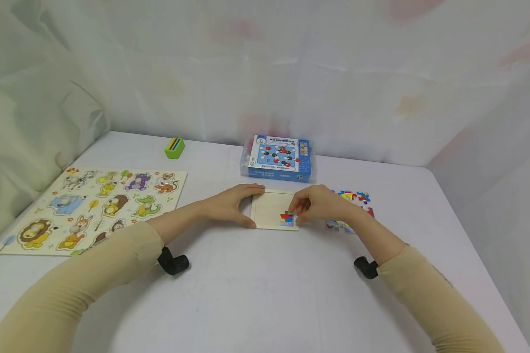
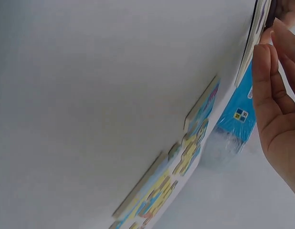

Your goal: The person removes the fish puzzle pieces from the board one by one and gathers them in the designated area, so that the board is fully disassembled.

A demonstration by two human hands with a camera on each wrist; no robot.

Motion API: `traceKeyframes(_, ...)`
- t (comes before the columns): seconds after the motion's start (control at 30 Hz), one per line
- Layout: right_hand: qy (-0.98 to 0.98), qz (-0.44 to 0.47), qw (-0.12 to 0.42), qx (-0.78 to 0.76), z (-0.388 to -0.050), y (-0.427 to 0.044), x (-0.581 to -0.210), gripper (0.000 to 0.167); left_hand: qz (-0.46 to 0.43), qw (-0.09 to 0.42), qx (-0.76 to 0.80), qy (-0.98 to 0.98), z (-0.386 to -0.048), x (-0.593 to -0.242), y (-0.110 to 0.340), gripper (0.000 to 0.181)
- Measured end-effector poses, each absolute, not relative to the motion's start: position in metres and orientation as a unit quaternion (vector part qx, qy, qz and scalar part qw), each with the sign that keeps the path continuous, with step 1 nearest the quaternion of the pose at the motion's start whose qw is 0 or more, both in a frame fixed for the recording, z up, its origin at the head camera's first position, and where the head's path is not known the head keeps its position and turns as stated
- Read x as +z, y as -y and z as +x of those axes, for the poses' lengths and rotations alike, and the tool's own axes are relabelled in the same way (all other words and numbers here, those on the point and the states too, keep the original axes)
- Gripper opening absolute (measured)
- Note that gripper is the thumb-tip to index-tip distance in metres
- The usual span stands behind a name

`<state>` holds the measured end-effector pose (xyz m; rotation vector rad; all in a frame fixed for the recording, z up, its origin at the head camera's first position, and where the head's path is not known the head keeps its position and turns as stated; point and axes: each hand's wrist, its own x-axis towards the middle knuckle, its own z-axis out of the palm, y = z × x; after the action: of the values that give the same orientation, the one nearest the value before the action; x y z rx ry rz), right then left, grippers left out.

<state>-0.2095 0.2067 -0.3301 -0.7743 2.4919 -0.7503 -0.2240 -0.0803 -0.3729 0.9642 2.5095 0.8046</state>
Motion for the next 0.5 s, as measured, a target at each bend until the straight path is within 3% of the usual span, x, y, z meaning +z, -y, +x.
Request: traceKeyframes(0.5,-0.894,-0.279,0.217,-0.274,-0.212,-0.189,-0.335,0.024,0.341,0.162,0.278,-0.883,-0.224,-0.373,0.080,0.096)
